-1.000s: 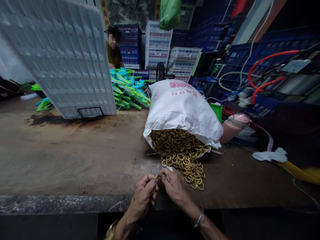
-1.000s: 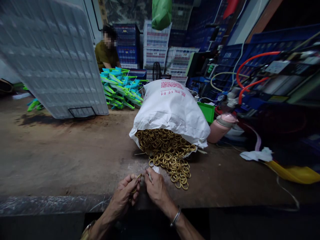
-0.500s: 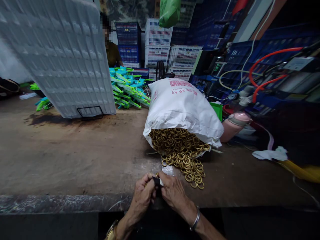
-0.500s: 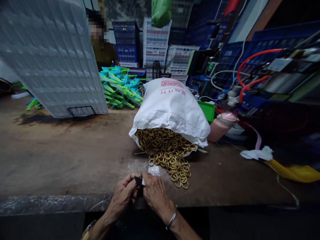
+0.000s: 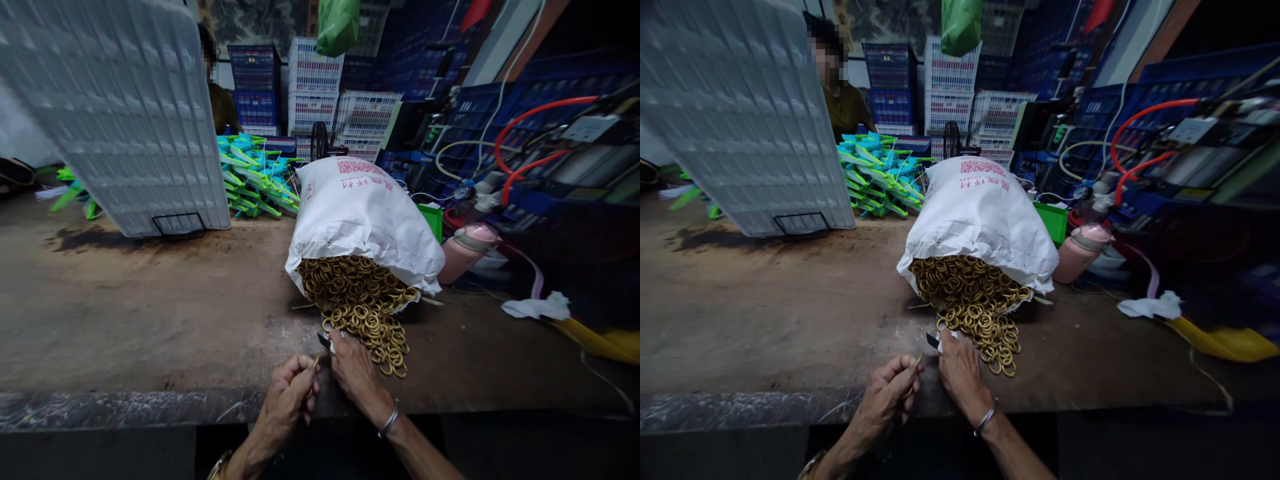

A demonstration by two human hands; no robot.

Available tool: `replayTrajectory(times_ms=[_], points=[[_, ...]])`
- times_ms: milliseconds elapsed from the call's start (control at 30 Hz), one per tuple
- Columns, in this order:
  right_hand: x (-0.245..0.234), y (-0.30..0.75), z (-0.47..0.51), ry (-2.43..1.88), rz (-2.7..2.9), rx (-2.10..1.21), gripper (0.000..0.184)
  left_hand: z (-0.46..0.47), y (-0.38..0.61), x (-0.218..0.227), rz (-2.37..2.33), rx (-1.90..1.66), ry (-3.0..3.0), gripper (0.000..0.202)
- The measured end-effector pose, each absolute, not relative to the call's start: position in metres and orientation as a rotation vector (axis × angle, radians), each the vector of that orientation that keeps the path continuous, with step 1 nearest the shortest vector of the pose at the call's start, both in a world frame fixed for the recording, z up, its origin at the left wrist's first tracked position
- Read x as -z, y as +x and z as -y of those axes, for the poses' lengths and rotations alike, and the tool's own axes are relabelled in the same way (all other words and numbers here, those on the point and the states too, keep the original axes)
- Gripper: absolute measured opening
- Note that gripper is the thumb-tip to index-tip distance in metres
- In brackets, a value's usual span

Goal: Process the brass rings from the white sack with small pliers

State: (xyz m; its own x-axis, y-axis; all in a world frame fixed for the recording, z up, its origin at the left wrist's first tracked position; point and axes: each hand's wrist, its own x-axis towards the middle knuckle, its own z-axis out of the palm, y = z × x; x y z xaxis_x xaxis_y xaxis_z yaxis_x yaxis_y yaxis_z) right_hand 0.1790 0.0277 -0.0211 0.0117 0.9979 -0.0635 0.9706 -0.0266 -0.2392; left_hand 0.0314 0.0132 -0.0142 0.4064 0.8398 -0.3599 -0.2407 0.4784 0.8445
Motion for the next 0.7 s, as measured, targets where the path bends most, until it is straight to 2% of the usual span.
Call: replayTrajectory(times_ms=[233,400,600,700], points=[[0.020,0.181,-0.041,-2.144,1.974,-0.250,0.023,-0.018,0.030,0.018,-0.763,-0.793,0.544,0.029],[0.020,0.178,-0.049,-2.223,2.021,-0.199,0.013,-0.021,0.025,0.024,-0.747,-0.803,0.438,0.021],[0.039,0.181,-0.042,-2.165,2.033,-0.130,0.018,-0.027,0.021,0.030,-0.673,-0.799,0.312,0.019],[0.043,0.185,-0.038,-2.053,2.014,-0.247,0.020,-0.028,0.022,0.029,-0.677,-0.822,0.348,0.018]])
